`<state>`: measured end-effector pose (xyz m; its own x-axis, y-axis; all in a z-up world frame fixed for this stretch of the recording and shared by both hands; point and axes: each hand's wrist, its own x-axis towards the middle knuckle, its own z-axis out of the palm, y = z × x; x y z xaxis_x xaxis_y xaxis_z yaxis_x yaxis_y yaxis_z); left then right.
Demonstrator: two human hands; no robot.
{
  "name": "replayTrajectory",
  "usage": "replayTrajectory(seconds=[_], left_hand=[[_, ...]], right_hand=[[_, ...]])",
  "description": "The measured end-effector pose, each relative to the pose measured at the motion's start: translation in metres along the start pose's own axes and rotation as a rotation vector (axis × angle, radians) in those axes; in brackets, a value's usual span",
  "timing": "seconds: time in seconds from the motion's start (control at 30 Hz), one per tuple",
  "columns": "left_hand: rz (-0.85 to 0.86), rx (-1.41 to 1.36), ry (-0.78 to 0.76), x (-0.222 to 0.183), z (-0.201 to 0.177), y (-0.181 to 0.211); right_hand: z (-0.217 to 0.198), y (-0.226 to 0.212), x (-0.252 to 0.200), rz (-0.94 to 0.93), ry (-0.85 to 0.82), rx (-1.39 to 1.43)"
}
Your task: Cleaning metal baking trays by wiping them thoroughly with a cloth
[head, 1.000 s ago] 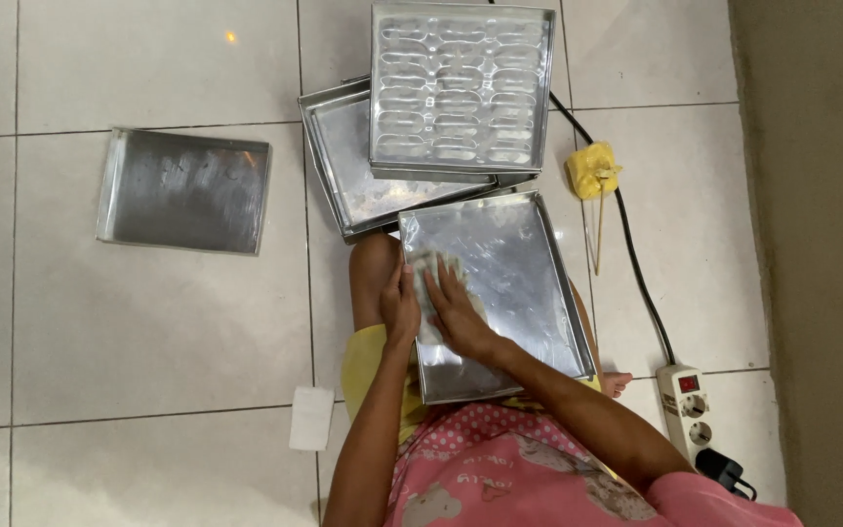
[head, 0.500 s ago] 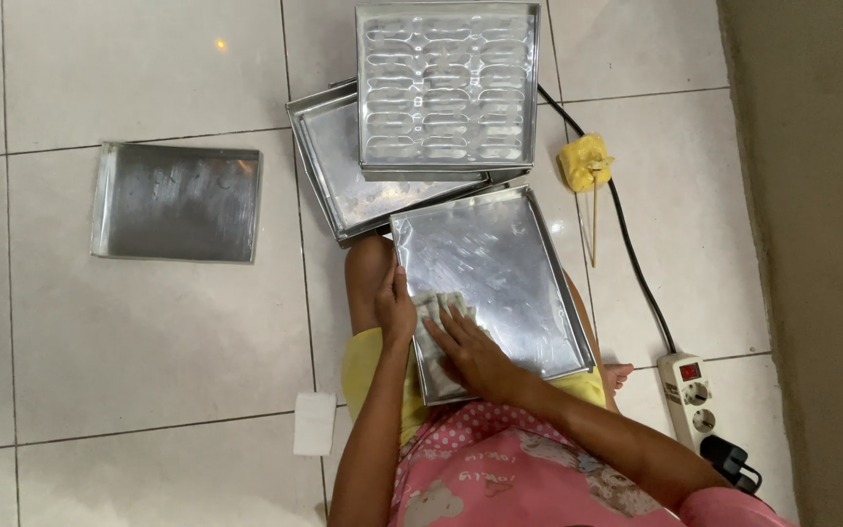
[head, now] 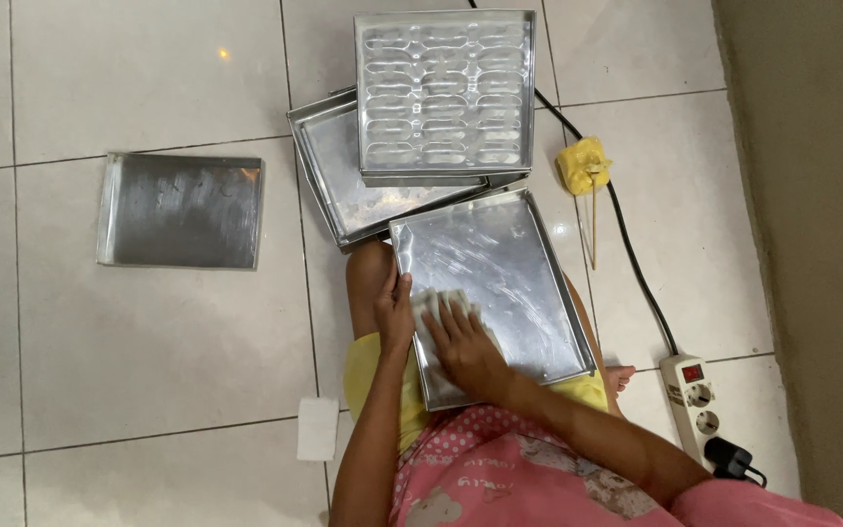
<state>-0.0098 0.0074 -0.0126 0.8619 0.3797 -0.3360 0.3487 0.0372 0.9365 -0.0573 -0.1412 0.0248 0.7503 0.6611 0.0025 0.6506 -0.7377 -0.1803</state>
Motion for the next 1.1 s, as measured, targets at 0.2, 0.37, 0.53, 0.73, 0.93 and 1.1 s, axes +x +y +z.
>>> replayTrajectory(seconds=[0.2,0.37,0.53,0.73,0.93,1.1], left_hand=[[0.081,0.246,-0.014,0.004,0.008,-0.016],[0.024,0.298,-0.014,0.014,0.005,-0.026],[-0.026,0.324,0.010,0.013,0.003,-0.025],[-0.144,0.162,-0.014,0.004,-0.009,0.005],[-0.068,0.160,-0.031,0.010,-0.016,-0.018],[-0.045,0.146,-0.001,0.025,-0.021,-0.025]], right_hand=[[0.032,-0.001,-0.008,0.055,0.044,0.001],[0.040,0.048,0.086,0.285,-0.047,0.151],[0.017,0.042,0.053,0.333,-0.125,0.209],[-0.008,0.015,-0.046,0.226,-0.245,0.138],[0.019,0.081,0.035,0.351,-0.074,0.266],[0.019,0.105,0.057,0.449,0.065,0.388]])
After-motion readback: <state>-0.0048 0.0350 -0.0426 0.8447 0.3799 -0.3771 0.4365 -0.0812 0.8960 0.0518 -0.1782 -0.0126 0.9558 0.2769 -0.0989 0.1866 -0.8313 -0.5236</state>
